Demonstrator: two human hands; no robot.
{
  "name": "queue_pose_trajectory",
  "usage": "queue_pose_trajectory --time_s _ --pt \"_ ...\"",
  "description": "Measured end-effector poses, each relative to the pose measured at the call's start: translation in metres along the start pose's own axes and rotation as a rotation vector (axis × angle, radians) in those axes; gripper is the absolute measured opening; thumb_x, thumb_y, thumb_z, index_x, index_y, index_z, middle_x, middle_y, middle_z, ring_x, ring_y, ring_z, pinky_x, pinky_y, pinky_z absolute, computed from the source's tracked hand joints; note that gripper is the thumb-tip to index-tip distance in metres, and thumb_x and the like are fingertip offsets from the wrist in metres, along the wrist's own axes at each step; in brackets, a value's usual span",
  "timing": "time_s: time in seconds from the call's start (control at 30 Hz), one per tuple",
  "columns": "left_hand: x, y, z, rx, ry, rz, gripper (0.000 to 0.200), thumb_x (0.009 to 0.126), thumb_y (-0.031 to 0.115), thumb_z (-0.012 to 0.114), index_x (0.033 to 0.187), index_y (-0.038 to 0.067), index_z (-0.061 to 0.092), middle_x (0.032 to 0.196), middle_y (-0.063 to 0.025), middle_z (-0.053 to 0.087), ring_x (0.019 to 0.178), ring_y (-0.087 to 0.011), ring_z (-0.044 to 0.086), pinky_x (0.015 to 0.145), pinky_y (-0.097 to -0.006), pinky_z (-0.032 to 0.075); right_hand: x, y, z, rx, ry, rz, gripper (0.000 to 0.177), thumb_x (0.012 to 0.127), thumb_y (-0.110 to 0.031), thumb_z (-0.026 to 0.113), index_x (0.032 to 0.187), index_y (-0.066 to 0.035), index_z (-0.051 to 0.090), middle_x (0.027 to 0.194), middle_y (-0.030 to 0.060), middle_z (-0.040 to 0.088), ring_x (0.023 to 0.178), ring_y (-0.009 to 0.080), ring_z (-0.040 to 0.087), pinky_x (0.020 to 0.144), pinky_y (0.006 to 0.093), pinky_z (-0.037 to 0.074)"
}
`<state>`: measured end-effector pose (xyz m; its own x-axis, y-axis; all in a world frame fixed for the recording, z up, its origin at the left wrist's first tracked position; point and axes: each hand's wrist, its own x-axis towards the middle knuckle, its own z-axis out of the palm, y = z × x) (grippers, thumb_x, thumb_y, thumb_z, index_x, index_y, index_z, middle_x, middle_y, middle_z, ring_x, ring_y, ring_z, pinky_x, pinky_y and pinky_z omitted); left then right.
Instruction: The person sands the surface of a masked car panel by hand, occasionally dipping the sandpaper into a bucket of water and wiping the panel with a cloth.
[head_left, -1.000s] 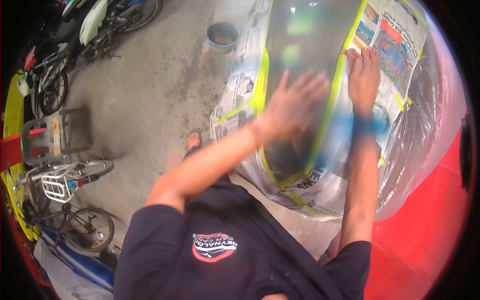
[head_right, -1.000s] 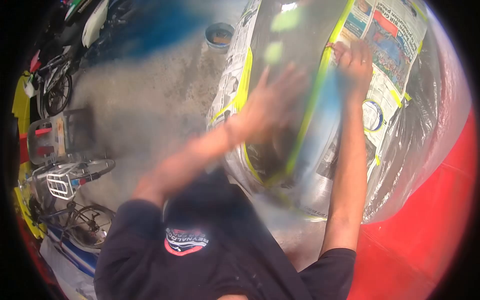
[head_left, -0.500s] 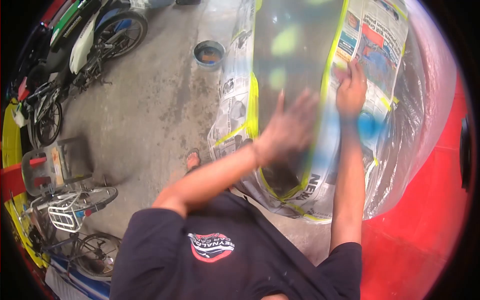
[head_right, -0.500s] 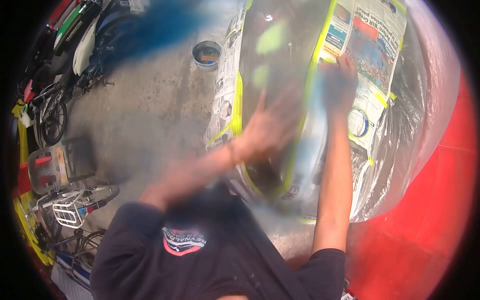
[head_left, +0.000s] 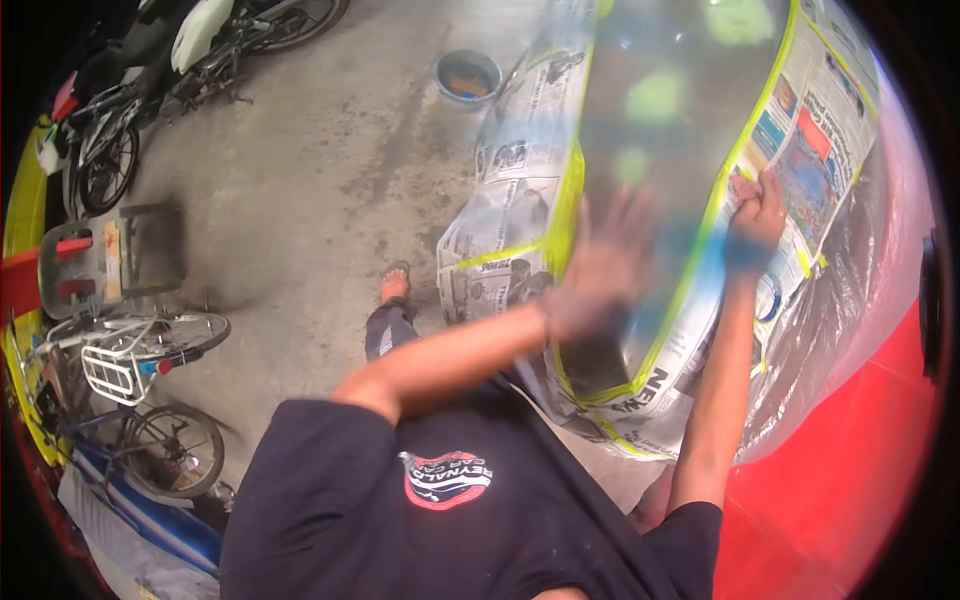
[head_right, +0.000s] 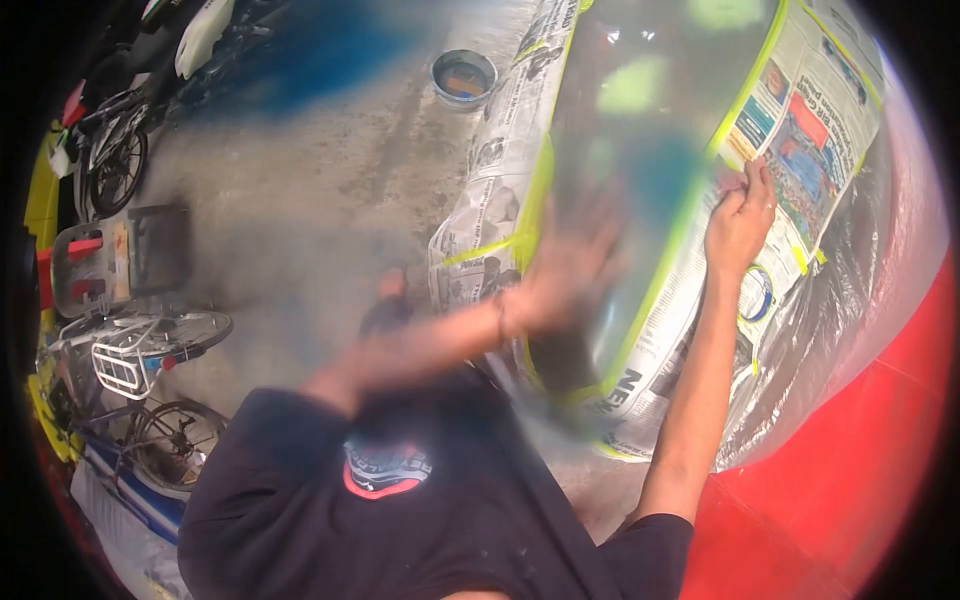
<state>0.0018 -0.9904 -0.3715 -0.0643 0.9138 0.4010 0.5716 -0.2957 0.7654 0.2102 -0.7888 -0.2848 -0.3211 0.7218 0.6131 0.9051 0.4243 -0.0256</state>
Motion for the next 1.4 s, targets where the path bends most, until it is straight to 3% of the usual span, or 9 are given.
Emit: queue_pose_trajectory --time_s 0.13,0.2,0.3,0.37,0.5,0.63,0.77,1.17,1.4 --pt "-0.033 0.016 -0.027 -0.105 -0.103 -0.096 0.077 0.104 0.028 0.059 0.17 -0.001 0.033 0.177 -0.0293 0.029 0.167 -0.0479 0.02 0.122 -0.084 0.015 -0.002 -0.002 -0.003 -0.01 -0.012 -0.027 0.044 0.107 -0.015 0.051 0.146 -0.002 0.065 0.158 0.0203 0.059 0.149 0.0391 0.052 0.124 0.0489 0.04" --pt "0.024 -0.027 -0.001 0.182 -0.118 -0.1 0.076 0.109 0.038 0.049 0.168 -0.006 0.032 0.181 -0.0243 0.022 0.168 -0.0474 0.017 0.127 -0.0801 0.008 -0.002 -0.003 -0.002 -0.016 -0.007 -0.031 0.043 0.107 -0.015 0.051 0.146 -0.002 0.065 0.159 0.0198 0.059 0.149 0.0388 0.052 0.124 0.0491 0.04" --pt "0.091 -0.065 0.018 -0.034 0.154 -0.203 0.074 0.111 0.04 0.045 0.168 -0.006 0.032 0.18 -0.0244 0.025 0.166 -0.0486 0.019 0.127 -0.0795 0.01 -0.002 -0.004 -0.004 -0.01 -0.008 -0.032 0.043 0.107 -0.014 0.051 0.146 -0.002 0.065 0.159 0.0191 0.059 0.149 0.0382 0.051 0.124 0.0492 0.039" --pt "0.093 -0.046 0.003 -0.072 0.028 -0.368 0.075 0.113 0.043 0.041 0.169 -0.006 0.031 0.18 -0.0239 0.025 0.166 -0.0491 0.02 0.128 -0.0791 0.01 -0.001 -0.005 -0.003 -0.015 -0.014 -0.008 0.043 0.108 -0.014 0.05 0.146 -0.003 0.065 0.159 0.0186 0.06 0.15 0.038 0.051 0.124 0.049 0.039" --pt "0.053 -0.013 0.001 -0.06 0.028 -0.402 0.076 0.113 0.045 0.041 0.17 -0.004 0.031 0.18 -0.0229 0.027 0.165 -0.0498 0.023 0.128 -0.0783 0.011 0.0 -0.007 -0.001 0.005 0.012 -0.05 0.044 0.108 -0.015 0.049 0.147 -0.004 0.065 0.159 0.0181 0.06 0.15 0.0378 0.05 0.124 0.0484 0.039" --pt "0.112 -0.055 0.007 -0.217 0.035 -0.533 0.076 0.113 0.045 0.041 0.171 -0.003 0.029 0.18 -0.0231 0.025 0.165 -0.051 0.022 0.126 -0.0809 0.01 -0.003 -0.01 -0.009 -0.026 -0.026 -0.017 0.045 0.108 -0.013 0.047 0.147 -0.001 0.064 0.159 0.0193 0.06 0.15 0.0384 0.051 0.124 0.0477 0.039" --pt "0.086 -0.029 -0.014 -0.167 -0.057 -0.535 0.075 0.113 0.045 0.041 0.168 -0.005 0.033 0.178 -0.0253 0.029 0.163 -0.0502 0.027 0.126 -0.0802 0.012 0.002 -0.008 -0.002 -0.006 -0.012 0.02 0.045 0.107 -0.013 0.047 0.146 0.0 0.064 0.158 0.0194 0.059 0.148 0.0391 0.052 0.123 0.0482 0.041" --pt "0.104 -0.057 -0.015 -0.255 -0.065 -0.571 0.077 0.112 0.046 0.042 0.168 -0.007 0.032 0.178 -0.0271 0.027 0.164 -0.0513 0.024 0.125 -0.082 0.01 -0.01 -0.012 -0.011 -0.061 -0.036 -0.016 0.044 0.108 -0.013 0.047 0.147 -0.001 0.064 0.158 0.021 0.059 0.148 0.0396 0.052 0.123 0.0482 0.039" --pt "0.1 -0.078 -0.009 -0.14 -0.051 -0.374 0.079 0.111 0.046 0.044 0.17 -0.005 0.03 0.178 -0.0283 0.028 0.164 -0.0529 0.025 0.125 -0.0818 0.011 0.001 -0.019 -0.005 0.009 -0.026 0.05 0.043 0.11 -0.013 0.048 0.148 -0.001 0.064 0.158 0.022 0.059 0.151 0.0396 0.049 0.123 0.0483 0.039"
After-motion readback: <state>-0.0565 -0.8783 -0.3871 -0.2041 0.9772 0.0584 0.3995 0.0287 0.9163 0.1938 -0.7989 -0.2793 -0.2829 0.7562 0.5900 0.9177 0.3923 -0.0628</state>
